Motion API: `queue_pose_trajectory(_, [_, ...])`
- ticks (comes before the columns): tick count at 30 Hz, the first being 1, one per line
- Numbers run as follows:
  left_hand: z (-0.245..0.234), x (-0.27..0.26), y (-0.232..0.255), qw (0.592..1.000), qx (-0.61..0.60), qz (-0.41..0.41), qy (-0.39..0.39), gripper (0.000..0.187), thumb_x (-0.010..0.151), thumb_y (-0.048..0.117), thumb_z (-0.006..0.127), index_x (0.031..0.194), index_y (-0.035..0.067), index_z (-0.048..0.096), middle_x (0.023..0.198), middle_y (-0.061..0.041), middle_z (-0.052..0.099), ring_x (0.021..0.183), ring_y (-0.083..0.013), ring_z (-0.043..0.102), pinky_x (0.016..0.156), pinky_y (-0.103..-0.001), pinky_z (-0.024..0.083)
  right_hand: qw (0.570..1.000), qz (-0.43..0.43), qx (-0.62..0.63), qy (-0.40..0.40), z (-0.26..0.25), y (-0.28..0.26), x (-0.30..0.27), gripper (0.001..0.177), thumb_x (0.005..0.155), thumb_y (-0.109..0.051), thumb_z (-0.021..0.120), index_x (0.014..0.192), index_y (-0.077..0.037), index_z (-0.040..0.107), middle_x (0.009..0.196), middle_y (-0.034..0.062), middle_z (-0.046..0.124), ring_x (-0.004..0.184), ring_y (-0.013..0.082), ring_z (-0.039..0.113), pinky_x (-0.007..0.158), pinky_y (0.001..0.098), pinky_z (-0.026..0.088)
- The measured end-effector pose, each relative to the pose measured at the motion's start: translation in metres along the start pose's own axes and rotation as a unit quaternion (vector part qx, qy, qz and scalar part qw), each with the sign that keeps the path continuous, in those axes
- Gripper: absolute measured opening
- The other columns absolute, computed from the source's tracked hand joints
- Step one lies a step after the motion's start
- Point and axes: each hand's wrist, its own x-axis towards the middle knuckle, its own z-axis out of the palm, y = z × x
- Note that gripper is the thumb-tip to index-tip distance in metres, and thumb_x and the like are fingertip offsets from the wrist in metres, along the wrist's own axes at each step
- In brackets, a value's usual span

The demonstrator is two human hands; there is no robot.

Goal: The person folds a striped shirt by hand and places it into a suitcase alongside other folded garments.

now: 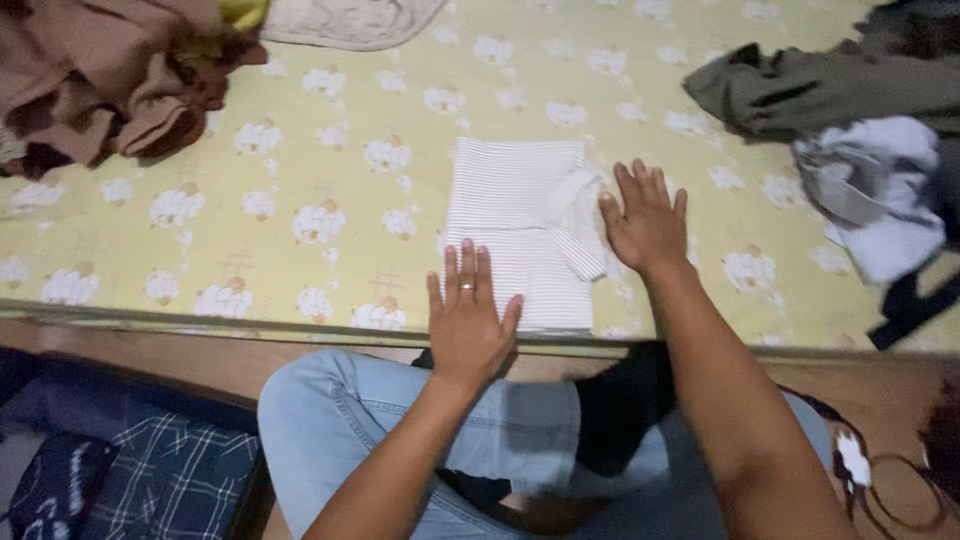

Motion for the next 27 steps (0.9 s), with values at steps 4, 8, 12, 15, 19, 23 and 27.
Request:
queue_pose_trajectory(4, [-0.006, -0.006, -0.005, 0.999, -0.001, 0.024, -0.026, 0.075, 0.099, 0.046, 0.055, 0.155, -0.001, 0.038, 0.163, -0.023, 0.034, 0.152, -0.0414, 0.027, 0.119, -0.062, 0.021, 0.999, 0.001, 0.002, 0.037, -0.019, 0.057, -0.055, 0.065, 0.100, -0.055, 0.045, 0.154, -0.018, 0.045, 0.165, 0.0131, 0.034, 0.153, 0.0352, 0.026, 0.120, 0.0623, 0.014])
queue_pose_trajectory(8, [-0.015, -0.006, -0.013, 0.997, -0.007, 0.062, -0.046, 0.073, 0.099, 0.044, 0.056, 0.154, 0.000, 0.040, 0.160, -0.024, 0.038, 0.149, -0.0449, 0.030, 0.115, -0.064, 0.027, 0.996, 0.024, -0.053, 0.074, -0.055, 0.113, -0.139, 0.067, 0.098, -0.055, 0.051, 0.151, -0.013, 0.050, 0.159, 0.0192, 0.045, 0.145, 0.0401, 0.042, 0.111, 0.0614, 0.034])
queue_pose_trajectory(12, [-0.025, 0.000, -0.017, 0.995, -0.018, 0.082, -0.050, 0.064, 0.097, 0.042, 0.059, 0.147, 0.002, 0.051, 0.155, -0.024, 0.046, 0.144, -0.0464, 0.037, 0.113, -0.063, 0.032, 0.983, 0.111, -0.080, 0.123, -0.127, 0.150, -0.236, 0.026, 0.105, -0.040, 0.069, 0.106, -0.014, 0.068, 0.119, 0.0146, 0.074, 0.111, 0.0285, 0.069, 0.099, 0.0432, 0.052])
queue_pose_trajectory(15, [-0.029, 0.009, -0.013, 0.995, -0.009, 0.098, -0.024, 0.054, 0.096, 0.039, 0.063, 0.137, 0.005, 0.061, 0.147, -0.023, 0.055, 0.136, -0.0468, 0.045, 0.110, -0.061, 0.035, 0.788, 0.097, -0.473, 0.382, -0.169, 0.188, -0.301, 0.043, 0.086, -0.026, 0.073, 0.117, 0.001, 0.063, 0.092, 0.0199, 0.076, 0.083, 0.0328, 0.076, 0.069, 0.0435, 0.060])
queue_pose_trajectory(19, [-0.032, 0.015, -0.008, 0.993, -0.020, 0.113, 0.006, 0.045, 0.096, 0.036, 0.067, 0.129, 0.006, 0.068, 0.140, -0.021, 0.062, 0.128, -0.0474, 0.050, 0.111, -0.055, 0.040, 0.846, 0.370, -0.157, 0.351, -0.192, 0.337, -0.347, 0.048, 0.121, -0.031, 0.045, 0.126, 0.013, 0.063, 0.086, 0.0227, 0.069, 0.074, 0.0342, 0.071, 0.059, 0.0441, 0.056])
queue_pose_trajectory(23, [-0.033, 0.019, -0.005, 0.995, -0.034, 0.097, 0.005, 0.043, 0.096, 0.036, 0.067, 0.128, 0.008, 0.069, 0.139, -0.019, 0.063, 0.126, -0.0462, 0.050, 0.110, -0.052, 0.041, 0.827, 0.384, -0.199, 0.360, -0.194, 0.462, -0.374, 0.057, 0.127, -0.036, 0.033, 0.128, 0.010, 0.067, 0.088, 0.0223, 0.068, 0.075, 0.0321, 0.072, 0.059, 0.0423, 0.057])
queue_pose_trajectory(27, [-0.035, 0.015, -0.010, 0.993, -0.036, 0.109, 0.007, 0.043, 0.097, 0.035, 0.066, 0.130, 0.009, 0.069, 0.140, -0.017, 0.063, 0.127, -0.0445, 0.051, 0.110, -0.053, 0.040, 0.823, 0.445, -0.123, 0.331, -0.202, 0.482, -0.370, 0.064, 0.122, -0.044, 0.031, 0.127, 0.009, 0.067, 0.086, 0.0240, 0.067, 0.081, 0.0359, 0.070, 0.065, 0.0497, 0.057])
